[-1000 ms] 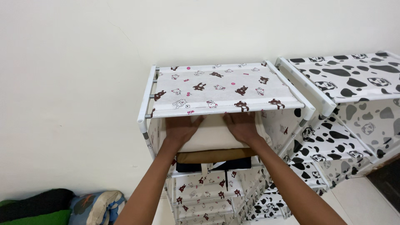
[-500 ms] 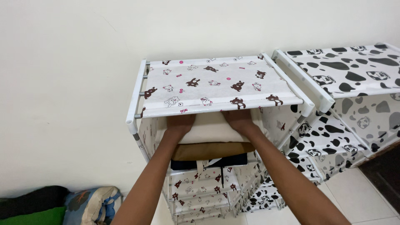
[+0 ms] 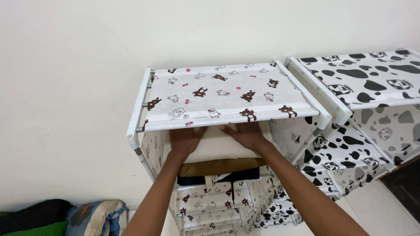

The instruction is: The person folds various clothing items on a wooden table and places them into a fabric storage unit. The person handles a towel, jeans, a black t-shirt, a green t-shirt, a black jacket, a blue jacket, and a purple t-shirt, placing each folded item into the storage unit.

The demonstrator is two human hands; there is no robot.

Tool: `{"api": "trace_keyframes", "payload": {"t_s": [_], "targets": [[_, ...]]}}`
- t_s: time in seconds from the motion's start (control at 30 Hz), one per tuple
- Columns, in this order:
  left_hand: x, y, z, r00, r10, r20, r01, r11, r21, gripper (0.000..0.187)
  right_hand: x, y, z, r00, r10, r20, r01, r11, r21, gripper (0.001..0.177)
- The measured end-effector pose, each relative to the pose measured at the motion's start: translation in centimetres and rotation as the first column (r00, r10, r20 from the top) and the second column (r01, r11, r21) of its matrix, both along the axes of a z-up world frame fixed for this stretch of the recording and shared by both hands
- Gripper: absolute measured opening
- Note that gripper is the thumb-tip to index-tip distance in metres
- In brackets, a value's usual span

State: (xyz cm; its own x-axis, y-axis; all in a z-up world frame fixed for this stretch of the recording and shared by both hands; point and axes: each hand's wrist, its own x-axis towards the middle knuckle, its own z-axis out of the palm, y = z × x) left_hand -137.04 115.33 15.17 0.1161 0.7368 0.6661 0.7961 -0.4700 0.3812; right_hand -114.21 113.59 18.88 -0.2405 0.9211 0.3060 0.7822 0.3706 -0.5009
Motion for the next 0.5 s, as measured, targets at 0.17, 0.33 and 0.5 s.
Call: {"api": "trace_keyframes", "payload": {"t_s": [0.17,0.33,0.5], "targets": [[1.7,-0.9,0.0,0.996,0.057,-0.070,-0.046,0.987,0.152,0.035,-1.2,-0.3,-1.6,0.964,-0.167,0.206,0.151,0.984,0.090,0.054],[2.1,-1.9,-1.3,1.000,0.016,-0.005,-0.015,0.996,0.087,0.036,-1.5,-1.1,-4.9,0.945,-0.283,0.167,0.146,0.817,0.557,0.051],[1.7,-1.8,-1.9,0.999,-0.030,0.015,0.029,0.997,0.065,0.041,-1.3,-0.6,-6.1,0.938,-0.293,0.187,0.248,0.940,0.233,0.052]]}}
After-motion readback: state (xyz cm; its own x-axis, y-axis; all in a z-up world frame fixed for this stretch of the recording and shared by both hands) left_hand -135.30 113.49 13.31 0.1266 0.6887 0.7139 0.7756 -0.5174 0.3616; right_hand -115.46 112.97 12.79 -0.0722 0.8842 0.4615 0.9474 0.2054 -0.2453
